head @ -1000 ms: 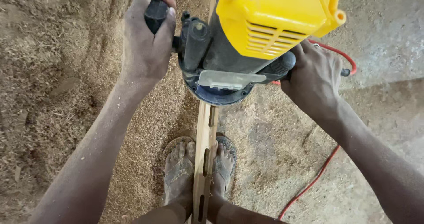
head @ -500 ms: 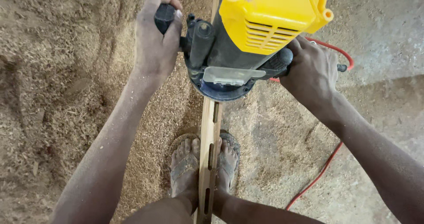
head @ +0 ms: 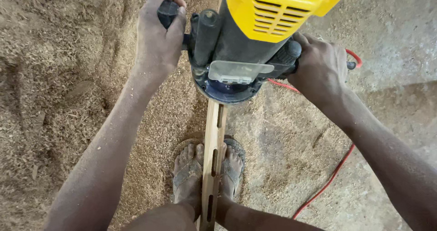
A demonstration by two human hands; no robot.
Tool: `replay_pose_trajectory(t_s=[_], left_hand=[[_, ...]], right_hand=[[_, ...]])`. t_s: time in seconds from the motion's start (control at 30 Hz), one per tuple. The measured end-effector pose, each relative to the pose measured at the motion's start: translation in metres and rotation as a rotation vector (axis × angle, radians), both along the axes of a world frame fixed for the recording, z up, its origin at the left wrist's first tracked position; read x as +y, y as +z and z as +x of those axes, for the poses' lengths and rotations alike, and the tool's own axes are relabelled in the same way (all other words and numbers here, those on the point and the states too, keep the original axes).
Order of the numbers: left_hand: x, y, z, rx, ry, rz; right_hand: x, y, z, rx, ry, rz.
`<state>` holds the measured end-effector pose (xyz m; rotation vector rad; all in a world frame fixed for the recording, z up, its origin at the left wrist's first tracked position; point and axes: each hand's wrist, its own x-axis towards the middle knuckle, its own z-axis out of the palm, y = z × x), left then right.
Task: The person kneels on a sawdust-covered concrete floor and guides a yellow electric router along a slotted wooden strip, cutting a channel along its length. They hold the router with both hands, advance it steadily along the wood, briefly lift the tool to reposition, and resume routing.
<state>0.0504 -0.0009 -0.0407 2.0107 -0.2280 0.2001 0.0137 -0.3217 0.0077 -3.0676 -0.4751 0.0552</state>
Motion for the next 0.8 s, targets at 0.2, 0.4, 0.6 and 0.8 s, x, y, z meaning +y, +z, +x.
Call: replay_pose_trajectory(t_s=[0.2,0.4,0.6,0.8], left_hand=[[0.007,0.003,-0.004,0.060,-0.014,-0.057],[0.017,0.002,-0.010,-0.064,-0.023,0.014],[0.016,0.001,-0.015,-0.043,-0.019,-0.029],[0.017,-0.001,-0.021,-0.104,-0.018,-0.043]], right_hand=[[0.009,0.002,-0.006,0.014,-0.034,0.007],[0.021,0.003,-0.018,-0.064,0.004,0.079],[0.020,0.000,-0.023,-0.066,-0.012,0.066],[0.024,0.001,-0.027,-0.041,-0.058,0.035]])
